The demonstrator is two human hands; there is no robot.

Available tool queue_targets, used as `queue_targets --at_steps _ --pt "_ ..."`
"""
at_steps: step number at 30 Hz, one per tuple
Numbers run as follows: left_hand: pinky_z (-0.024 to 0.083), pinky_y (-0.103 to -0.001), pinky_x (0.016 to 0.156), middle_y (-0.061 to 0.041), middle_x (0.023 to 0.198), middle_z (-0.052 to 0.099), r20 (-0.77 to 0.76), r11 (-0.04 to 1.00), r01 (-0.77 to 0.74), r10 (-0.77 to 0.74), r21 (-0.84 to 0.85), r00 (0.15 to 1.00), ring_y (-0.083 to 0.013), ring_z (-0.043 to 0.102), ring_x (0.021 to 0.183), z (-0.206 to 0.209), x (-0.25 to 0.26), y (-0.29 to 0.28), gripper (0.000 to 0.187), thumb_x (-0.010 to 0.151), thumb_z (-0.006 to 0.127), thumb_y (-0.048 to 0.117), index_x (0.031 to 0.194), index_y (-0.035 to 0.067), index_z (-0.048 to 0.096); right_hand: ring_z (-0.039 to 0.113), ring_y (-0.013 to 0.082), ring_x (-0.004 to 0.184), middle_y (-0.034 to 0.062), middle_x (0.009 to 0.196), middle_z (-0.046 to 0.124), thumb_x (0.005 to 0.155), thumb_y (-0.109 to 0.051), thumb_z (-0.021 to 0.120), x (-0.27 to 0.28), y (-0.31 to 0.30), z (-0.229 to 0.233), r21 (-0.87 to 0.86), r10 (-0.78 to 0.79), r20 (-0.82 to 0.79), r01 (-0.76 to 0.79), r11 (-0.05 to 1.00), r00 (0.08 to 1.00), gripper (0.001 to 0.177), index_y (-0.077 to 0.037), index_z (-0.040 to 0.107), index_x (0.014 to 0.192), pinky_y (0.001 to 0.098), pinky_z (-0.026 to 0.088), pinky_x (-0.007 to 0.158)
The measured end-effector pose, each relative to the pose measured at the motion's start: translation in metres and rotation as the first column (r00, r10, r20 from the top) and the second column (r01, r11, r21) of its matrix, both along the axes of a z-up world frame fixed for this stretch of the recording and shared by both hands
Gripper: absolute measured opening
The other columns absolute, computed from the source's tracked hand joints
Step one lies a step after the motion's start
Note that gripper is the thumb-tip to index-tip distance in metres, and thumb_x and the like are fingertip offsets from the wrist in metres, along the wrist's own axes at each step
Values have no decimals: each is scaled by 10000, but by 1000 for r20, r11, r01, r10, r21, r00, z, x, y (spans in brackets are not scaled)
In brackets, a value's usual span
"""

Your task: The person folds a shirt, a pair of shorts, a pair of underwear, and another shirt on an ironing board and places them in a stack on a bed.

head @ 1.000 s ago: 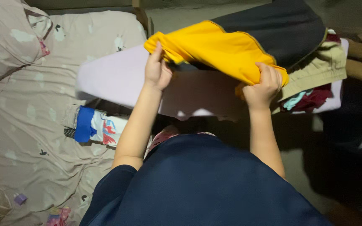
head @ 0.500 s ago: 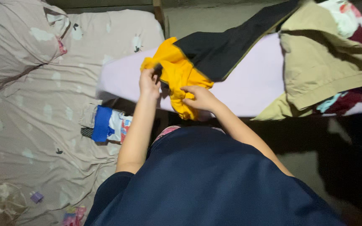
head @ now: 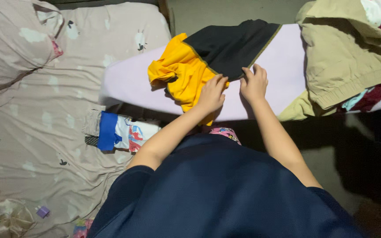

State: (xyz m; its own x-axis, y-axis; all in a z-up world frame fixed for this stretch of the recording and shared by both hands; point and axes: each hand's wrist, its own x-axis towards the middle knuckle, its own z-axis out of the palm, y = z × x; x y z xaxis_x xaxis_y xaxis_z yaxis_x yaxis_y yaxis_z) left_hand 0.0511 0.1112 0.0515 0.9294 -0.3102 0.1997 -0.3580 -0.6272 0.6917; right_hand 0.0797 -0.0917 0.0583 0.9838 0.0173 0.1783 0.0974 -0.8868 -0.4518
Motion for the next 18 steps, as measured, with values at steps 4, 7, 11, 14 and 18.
queue_targets --at_steps 4,7,11,14,18 --pt "468 -509 987 -174 1445 499 5 991 68 -69 113 998 -392 532 1229 19 30 -26 707 765 736 148 1429 45 513 499 404 1276 112 1270 650 836 -126 736 28 -17 4 -118 126 33 -121 986 992 137 -158 725 968 604 386 969" --pt "481 -534 847 -151 1193 636 -24 964 -21 29 263 999 -375 603 1046 24 59 -40 628 678 792 295 1237 70 612 597 338 1174 85 1127 689 953 -92 663 53 -26 -3 1 222 2 -222 975 975 62 -103 668 1014 678 281 1082" --pt "543 -462 837 -104 988 729 -7 991 -134 134 14 991 -323 687 941 26 94 -54 178 906 660 186 1075 140 689 617 346 1085 92 1058 654 1028 -86 602 89 -37 10 177 350 43 -352 919 936 83 -81 616 1109 620 330 1218" --pt "545 -412 743 -156 897 700 -109 940 -190 165 -283 980 -337 692 830 56 116 -55 187 909 597 143 1078 85 654 584 362 1060 92 1046 638 1000 -168 706 121 -47 40 193 482 20 -476 858 876 135 -109 618 1084 579 396 1076" --pt "550 -359 717 -154 857 694 -230 926 -61 -29 -373 973 -303 709 742 121 126 -32 217 859 630 140 1064 68 634 663 327 1037 85 997 702 698 -99 778 165 -56 50 33 570 38 -571 820 821 369 -112 685 1055 615 301 1110"
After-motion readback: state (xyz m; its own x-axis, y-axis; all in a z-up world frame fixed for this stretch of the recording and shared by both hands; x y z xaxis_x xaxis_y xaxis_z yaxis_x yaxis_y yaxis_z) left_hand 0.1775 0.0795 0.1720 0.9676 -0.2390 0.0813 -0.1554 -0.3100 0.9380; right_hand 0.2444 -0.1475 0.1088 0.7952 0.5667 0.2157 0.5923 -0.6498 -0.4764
